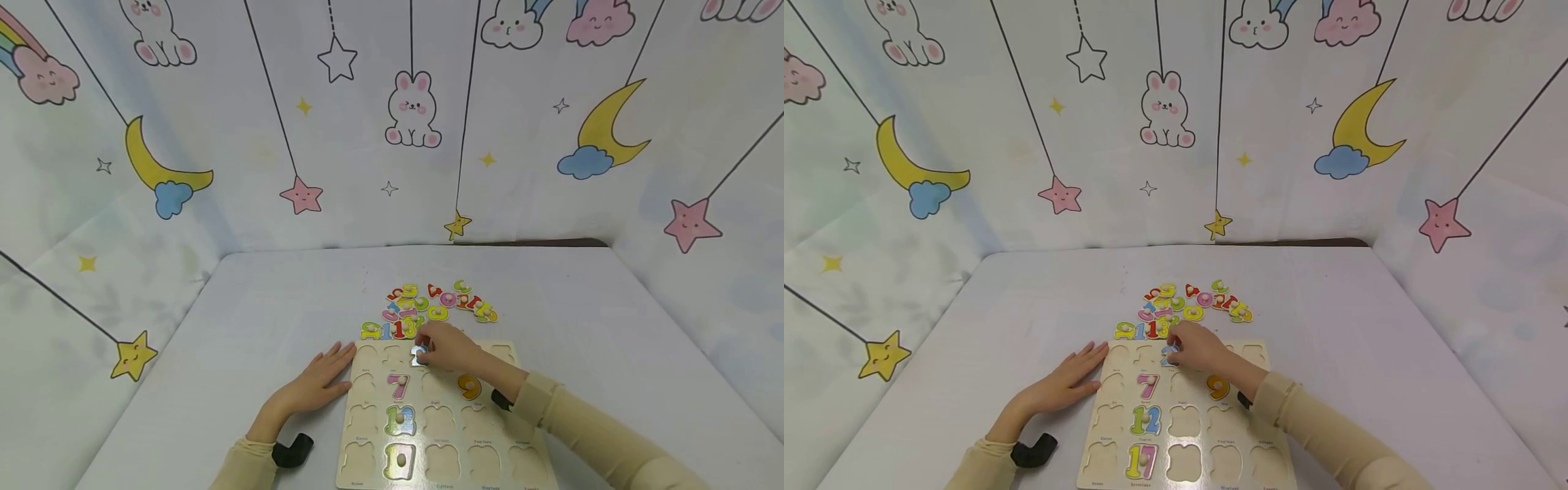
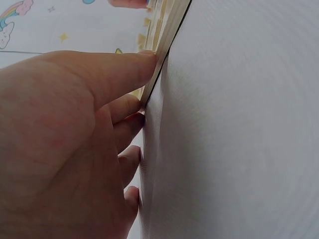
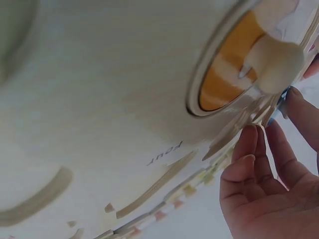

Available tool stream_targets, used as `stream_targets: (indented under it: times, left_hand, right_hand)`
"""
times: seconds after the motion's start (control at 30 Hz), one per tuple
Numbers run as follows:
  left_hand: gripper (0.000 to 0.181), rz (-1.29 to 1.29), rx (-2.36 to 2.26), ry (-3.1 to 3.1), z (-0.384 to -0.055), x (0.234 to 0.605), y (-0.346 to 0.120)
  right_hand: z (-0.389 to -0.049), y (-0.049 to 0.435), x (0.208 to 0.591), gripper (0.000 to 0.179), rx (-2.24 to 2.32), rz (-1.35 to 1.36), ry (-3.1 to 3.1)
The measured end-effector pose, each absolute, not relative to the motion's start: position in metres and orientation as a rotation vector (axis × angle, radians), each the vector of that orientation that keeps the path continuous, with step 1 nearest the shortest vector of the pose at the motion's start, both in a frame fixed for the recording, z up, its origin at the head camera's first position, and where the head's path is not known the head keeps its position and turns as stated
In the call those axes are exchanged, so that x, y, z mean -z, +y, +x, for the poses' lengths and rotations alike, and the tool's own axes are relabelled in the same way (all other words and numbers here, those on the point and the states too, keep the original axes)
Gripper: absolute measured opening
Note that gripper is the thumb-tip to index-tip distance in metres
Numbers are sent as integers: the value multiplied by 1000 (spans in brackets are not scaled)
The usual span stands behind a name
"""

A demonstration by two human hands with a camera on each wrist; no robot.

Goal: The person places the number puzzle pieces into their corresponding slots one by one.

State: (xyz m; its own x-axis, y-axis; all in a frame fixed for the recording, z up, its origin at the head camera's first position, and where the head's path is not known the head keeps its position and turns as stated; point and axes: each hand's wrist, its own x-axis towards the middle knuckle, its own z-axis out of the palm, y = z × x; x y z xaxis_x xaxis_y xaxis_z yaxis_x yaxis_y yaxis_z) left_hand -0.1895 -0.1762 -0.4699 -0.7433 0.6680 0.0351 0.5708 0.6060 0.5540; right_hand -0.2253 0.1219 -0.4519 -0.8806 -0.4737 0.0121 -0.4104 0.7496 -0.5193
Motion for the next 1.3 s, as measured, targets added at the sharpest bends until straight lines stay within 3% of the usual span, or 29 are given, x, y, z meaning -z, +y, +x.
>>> stream_targets:
  times: [0.77,0.97,1.17,1.3]
  left_hand:
    - [60,1005,-808,2655,-192,472,-177]
    - [61,994,-816,2650,-192,472,-177]
    - [61,999,-820,2647,-192,472,-176]
    - [61,1002,-826,2647,-192,474,-177]
  right_hand:
    - [-215,113,446,9,424,-844,2986]
    - [-209,109,447,26,364,-893,2992]
    - [-208,112,442,19,387,-917,2962]
    - [-212,120,437,24,551,-858,2839]
